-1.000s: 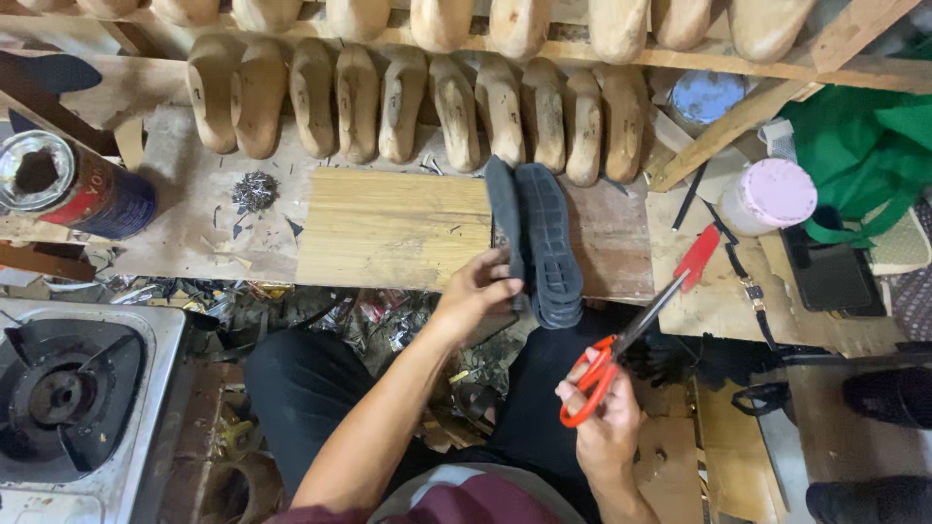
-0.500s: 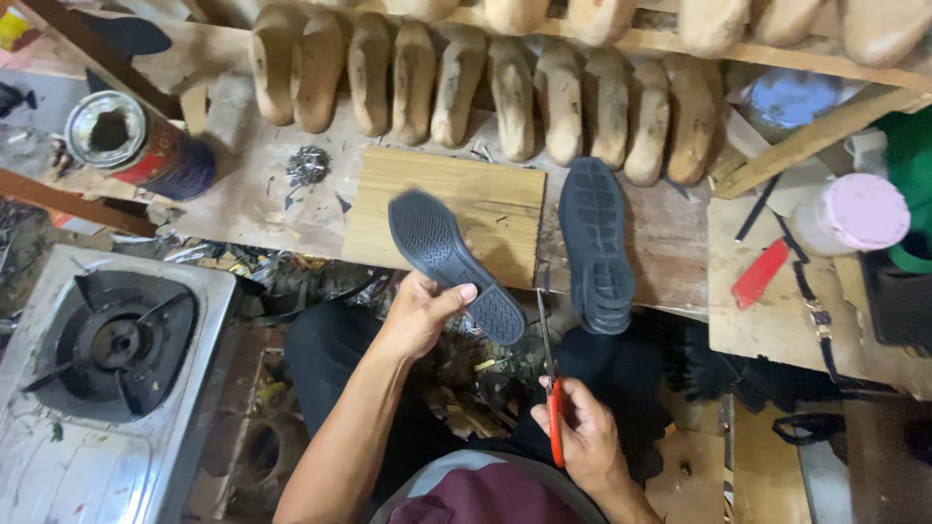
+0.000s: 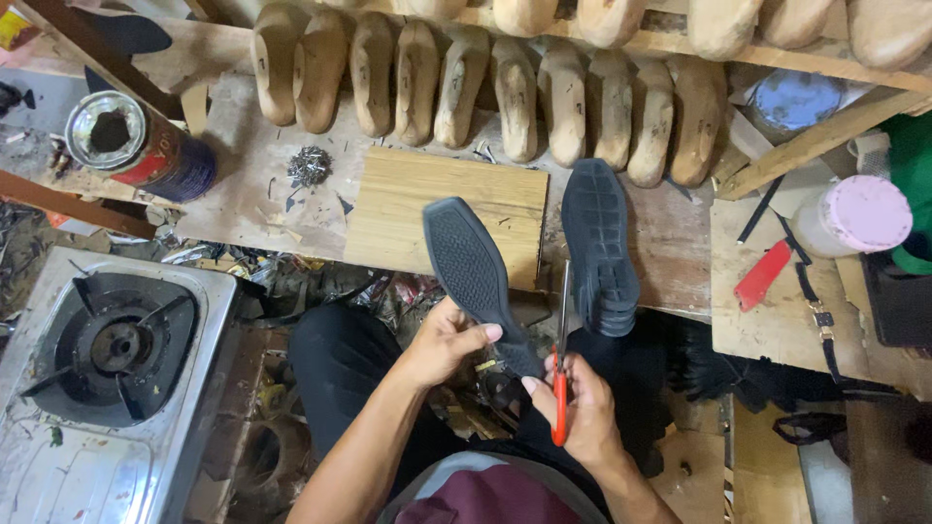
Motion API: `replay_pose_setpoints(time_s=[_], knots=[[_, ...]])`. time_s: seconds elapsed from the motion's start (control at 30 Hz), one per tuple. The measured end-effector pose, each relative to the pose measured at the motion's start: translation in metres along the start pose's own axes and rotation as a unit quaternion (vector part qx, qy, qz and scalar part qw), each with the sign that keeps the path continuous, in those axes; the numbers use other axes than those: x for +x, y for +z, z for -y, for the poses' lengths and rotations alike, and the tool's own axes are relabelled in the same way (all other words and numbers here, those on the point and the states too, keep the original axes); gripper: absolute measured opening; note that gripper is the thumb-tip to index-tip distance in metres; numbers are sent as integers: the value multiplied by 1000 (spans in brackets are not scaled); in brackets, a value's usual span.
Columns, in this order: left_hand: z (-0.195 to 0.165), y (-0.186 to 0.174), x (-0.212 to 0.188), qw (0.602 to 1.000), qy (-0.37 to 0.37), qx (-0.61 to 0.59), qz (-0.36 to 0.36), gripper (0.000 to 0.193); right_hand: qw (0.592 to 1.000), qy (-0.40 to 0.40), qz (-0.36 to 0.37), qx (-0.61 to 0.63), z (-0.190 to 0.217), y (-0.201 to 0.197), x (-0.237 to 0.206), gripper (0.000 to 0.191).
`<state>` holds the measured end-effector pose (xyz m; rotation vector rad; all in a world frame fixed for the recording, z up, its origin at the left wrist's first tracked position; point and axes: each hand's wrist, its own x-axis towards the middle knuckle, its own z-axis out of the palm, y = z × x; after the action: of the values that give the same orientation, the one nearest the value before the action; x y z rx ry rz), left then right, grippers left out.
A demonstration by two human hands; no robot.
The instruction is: The person trims the edges of black rubber shoe soles using red-handled scissors. They hold each sole, cut along the perimeter, and place trimmed pieces on the bench. The person handles multiple soles one at a time and stacks the finished pieces.
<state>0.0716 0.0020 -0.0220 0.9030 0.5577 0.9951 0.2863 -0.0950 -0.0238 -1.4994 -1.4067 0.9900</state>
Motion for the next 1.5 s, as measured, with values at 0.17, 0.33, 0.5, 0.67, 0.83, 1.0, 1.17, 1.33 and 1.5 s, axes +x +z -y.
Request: replay_pose_setpoints(time_s=[0.17,0.33,0.5,0.67,0.83,1.0,1.17,1.33,1.5], knots=[[-16,-11,4,975,58,-187,-108,43,997,-30,49,-46,3,-3,-2,29],[-14,-18,0,967,84,-181,-156,43,997,12,35,-75,6,-2,-2,32],[-6,-13,-7,971,103,-154,-151,53,993,-26,20,-118,20,-8,6,38],[-4,-11,-9,973,86,-116,-181,76,986,-46,14,-159,43,-6,12,40],[7,-10,-19,978,65,-117,-160,77,987,-58,12,-152,51,10,14,38],[16,-16,-25,980,49,-108,-161,76,987,-90,3,-132,45,19,10,35],[19,-18,-27,982,39,-99,-156,71,996,-51,20,-72,37,22,9,34],[20,-19,-27,978,30,-131,-160,63,998,-32,46,-14,38,22,12,36],[2,-32,-26,972,62,-136,-181,54,991,-54,-106,-55,57,-21,21,31]])
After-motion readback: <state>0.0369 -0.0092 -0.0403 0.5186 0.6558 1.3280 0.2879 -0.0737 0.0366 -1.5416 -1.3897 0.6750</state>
